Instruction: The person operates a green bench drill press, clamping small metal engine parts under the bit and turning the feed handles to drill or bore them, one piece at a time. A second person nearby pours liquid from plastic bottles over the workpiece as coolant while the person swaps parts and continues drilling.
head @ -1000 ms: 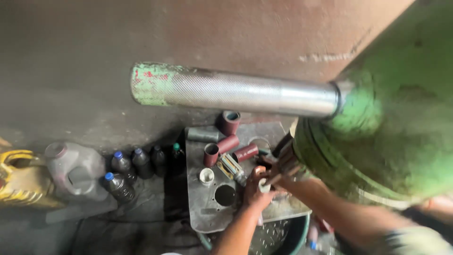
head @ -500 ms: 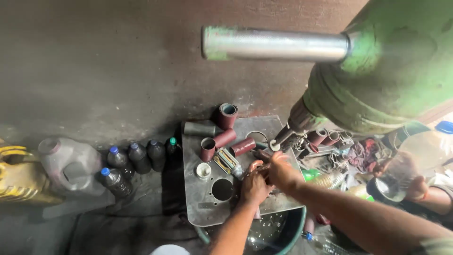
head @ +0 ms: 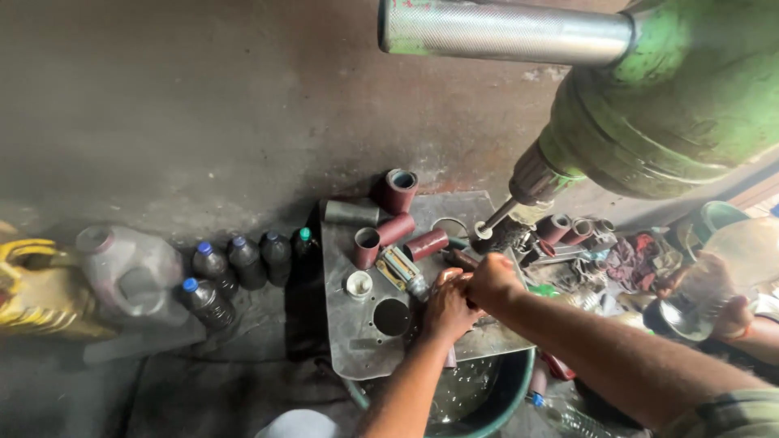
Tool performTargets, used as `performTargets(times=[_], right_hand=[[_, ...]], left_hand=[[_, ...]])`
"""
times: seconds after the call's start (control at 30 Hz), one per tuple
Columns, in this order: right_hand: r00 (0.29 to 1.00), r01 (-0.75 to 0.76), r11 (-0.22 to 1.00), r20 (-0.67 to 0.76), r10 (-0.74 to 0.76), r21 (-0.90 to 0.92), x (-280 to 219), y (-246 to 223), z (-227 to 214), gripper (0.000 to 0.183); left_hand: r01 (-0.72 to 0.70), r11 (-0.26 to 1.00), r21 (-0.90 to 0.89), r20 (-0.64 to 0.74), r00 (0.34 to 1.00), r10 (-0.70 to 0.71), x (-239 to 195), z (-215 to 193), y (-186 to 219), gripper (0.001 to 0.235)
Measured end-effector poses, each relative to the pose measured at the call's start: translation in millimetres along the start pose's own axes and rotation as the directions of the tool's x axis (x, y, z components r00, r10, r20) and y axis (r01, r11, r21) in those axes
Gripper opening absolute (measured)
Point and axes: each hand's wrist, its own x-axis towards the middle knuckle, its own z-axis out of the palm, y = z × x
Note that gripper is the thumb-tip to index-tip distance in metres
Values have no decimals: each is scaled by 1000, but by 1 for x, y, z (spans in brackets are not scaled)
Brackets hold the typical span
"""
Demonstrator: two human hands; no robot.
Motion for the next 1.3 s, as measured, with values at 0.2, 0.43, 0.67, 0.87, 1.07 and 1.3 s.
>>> performTargets(times=[0.2,0.43,0.67,0.87,1.07,1.3], right_hand=[[935,-315,819,305,181,479,1,4,-16,32],[622,-216,690,-447,643,691,-96,3,-42,21],[128,-11,567,-561,818,824,-298,36,-147,22],[-26,-504,578,-680,732,642,-387,94,-164,44],[202,-301,322,-270,941,898,-355,146,-73,81],[297,-586,257,-90,950,768,-363,136,-82,71]], left_hand=[[80,980,-183,45,996,-72,16,-21,-11,52],[212,473,-855,44,939,-341,71,-132,38,43],[-146,745,-651,-140,988,71,74,-177,152,73],[-250,813,-525,-224,963,151,78,-169,175,64],[-85,711,-698,27,989,145,103,-144,171,67],[-129,804,-581,-59,991,117,105,-85,149,51]])
